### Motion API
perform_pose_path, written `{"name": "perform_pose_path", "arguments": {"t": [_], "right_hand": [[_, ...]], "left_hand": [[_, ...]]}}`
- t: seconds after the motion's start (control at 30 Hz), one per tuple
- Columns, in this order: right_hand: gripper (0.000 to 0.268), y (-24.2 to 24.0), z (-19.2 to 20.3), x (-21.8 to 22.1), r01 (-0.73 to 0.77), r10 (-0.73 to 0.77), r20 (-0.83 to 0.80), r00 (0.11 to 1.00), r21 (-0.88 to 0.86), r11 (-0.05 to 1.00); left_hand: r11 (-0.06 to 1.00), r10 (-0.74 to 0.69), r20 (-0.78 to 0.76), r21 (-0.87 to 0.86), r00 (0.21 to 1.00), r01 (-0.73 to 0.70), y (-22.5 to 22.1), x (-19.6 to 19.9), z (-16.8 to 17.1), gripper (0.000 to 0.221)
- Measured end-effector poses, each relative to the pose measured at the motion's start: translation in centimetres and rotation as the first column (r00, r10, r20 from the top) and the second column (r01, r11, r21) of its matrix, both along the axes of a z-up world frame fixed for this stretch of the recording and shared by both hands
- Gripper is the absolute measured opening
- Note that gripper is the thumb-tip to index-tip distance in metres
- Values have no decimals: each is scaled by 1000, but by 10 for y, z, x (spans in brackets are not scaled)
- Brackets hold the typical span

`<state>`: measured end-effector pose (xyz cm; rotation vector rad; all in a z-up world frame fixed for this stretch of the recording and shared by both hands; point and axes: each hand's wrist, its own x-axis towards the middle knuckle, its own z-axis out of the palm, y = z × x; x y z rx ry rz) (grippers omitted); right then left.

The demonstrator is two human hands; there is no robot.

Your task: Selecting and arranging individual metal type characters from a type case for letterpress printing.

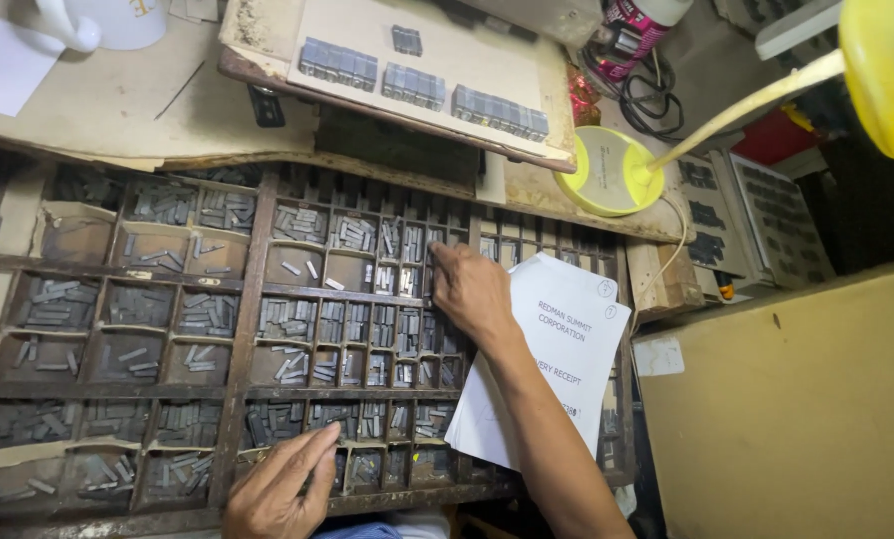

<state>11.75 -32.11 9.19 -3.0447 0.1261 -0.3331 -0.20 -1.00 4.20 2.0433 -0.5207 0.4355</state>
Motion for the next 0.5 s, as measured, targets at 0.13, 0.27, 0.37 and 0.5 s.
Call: {"name": "perform_pose_path", "arguments": {"t": [0.13,0.27,0.37,0.5], "right_hand": [[13,6,31,2,3,12,-70,997,203,979],[4,1,31,-4,57,-72,17,997,445,894],[20,2,34,-19,-29,-139,60,989,976,215],[13,2,23,-42,-38,-91,-51,995,634,-772]], "left_hand": [[1000,-25,64,15,998,24,1,2,1,31],[999,11,49,-38,999,-9,-2,3,4,24],[998,-10,93,-64,996,16,0,3,2,26],[995,-64,-211,60,975,78,6,-2,5,39]]}}
